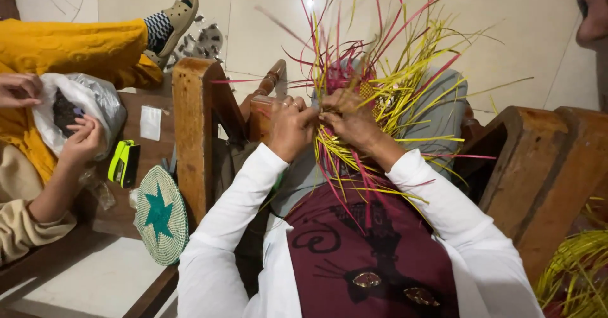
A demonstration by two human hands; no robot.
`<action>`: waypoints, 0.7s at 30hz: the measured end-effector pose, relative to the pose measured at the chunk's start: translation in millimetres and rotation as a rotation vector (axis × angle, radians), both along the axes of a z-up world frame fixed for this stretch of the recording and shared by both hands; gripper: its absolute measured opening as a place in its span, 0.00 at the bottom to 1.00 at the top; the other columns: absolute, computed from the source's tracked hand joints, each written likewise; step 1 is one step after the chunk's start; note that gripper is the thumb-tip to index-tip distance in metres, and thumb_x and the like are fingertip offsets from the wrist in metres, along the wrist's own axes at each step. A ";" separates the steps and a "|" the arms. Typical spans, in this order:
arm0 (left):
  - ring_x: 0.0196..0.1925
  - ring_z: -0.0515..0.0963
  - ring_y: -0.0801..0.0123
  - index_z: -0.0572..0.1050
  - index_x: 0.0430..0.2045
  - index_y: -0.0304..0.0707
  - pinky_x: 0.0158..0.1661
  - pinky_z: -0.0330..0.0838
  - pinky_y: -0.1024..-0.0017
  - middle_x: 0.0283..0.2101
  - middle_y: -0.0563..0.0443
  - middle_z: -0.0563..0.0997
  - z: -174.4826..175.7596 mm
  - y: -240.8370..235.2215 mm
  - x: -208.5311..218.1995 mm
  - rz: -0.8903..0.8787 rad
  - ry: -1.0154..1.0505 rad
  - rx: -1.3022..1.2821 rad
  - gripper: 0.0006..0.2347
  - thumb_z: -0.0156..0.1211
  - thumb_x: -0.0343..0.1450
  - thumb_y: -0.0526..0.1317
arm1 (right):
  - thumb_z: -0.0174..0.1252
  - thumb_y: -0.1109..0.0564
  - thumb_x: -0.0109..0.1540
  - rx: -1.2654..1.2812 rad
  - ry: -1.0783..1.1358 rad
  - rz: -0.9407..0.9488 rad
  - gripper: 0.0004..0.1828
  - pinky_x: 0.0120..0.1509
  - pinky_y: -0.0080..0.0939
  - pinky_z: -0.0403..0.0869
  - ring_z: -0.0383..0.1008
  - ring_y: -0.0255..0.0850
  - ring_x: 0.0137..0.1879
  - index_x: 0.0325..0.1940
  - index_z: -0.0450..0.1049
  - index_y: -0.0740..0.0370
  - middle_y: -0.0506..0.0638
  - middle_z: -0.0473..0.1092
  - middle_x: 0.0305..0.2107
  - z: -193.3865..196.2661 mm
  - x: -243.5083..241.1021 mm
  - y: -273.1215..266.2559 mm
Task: Weaving a basket by interlacing colorful flexible strands and using wooden blocks to compress the weave.
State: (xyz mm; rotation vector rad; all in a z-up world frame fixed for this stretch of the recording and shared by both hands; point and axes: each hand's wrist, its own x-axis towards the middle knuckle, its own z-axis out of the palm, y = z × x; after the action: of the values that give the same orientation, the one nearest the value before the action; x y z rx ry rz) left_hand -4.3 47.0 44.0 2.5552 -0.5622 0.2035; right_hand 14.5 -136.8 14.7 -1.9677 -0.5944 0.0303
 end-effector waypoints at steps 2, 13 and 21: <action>0.29 0.73 0.59 0.76 0.19 0.51 0.34 0.66 0.63 0.21 0.53 0.70 -2.8 -3.5 0.1 0.003 -0.038 0.016 0.03 0.59 0.65 0.40 | 0.65 0.65 0.51 0.080 0.003 -0.021 0.11 0.44 0.52 0.72 0.73 0.55 0.38 0.36 0.77 0.57 0.54 0.71 0.28 -5.2 -2.0 1.7; 0.31 0.81 0.67 0.82 0.27 0.45 0.34 0.73 0.70 0.26 0.46 0.82 -66.3 -3.3 -14.5 0.417 0.740 -0.628 0.05 0.58 0.65 0.39 | 0.63 0.61 0.53 -0.016 -0.315 0.031 0.06 0.44 0.50 0.67 0.70 0.51 0.39 0.31 0.74 0.55 0.50 0.70 0.30 -24.7 -12.0 -4.1; 0.31 0.80 0.46 0.77 0.26 0.35 0.34 0.73 0.60 0.24 0.39 0.78 -44.9 -13.2 -12.1 0.118 0.354 -0.354 0.03 0.56 0.67 0.33 | 0.52 0.67 0.50 -0.193 -0.422 -0.041 0.05 0.37 0.47 0.69 0.68 0.50 0.33 0.28 0.67 0.61 0.52 0.64 0.25 -9.5 2.8 5.8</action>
State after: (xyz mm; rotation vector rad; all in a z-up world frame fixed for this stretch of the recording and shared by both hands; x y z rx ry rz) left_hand -16.4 33.8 -0.9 2.2081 -0.2170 -0.1018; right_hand 17.3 -131.1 5.2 -2.1897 -0.8482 -0.3733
